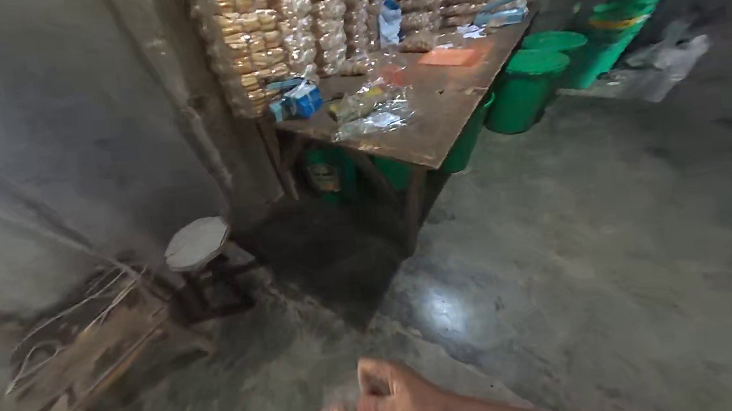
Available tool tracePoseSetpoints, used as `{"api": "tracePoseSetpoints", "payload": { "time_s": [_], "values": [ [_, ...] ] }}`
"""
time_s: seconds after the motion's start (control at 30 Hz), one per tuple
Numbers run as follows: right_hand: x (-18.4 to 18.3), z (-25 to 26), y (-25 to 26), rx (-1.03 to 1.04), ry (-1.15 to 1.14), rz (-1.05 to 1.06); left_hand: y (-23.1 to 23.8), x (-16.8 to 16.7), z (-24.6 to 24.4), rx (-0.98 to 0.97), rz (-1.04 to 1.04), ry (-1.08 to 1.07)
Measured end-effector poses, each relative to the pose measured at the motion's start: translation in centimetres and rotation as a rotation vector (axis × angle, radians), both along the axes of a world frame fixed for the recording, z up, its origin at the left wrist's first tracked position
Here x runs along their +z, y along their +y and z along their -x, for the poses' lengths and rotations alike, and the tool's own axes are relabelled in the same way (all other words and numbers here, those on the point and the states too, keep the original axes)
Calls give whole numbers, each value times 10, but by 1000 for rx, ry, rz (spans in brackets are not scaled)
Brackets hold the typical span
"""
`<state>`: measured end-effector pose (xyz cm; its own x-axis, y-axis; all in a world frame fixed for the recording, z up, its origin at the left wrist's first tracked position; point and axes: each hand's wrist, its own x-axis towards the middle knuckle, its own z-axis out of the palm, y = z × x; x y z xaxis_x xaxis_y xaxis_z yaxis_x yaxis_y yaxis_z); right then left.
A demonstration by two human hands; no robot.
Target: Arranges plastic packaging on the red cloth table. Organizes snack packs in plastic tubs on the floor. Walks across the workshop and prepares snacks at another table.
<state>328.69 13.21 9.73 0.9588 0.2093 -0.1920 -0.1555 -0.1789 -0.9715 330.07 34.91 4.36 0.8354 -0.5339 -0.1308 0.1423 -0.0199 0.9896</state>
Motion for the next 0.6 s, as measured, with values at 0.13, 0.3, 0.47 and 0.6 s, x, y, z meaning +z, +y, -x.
{"api": "tracePoseSetpoints", "payload": {
  "time_s": [0.13, 0.3, 0.47, 0.6],
  "values": [
    [25, -104, -57, -353, 149, -311, -62, 35, -137, -172, -89, -38],
    [9, -207, -114, -680, -489, 257, -157, 35, -281, -206, -160, -387],
    [-11, -364, -189, -709, -997, 731, -225, 48, -422, -116, -258, -431],
    [24, -483, -229, -503, -589, 347, -247, 47, -531, -123, -89, -655]
  ]
}}
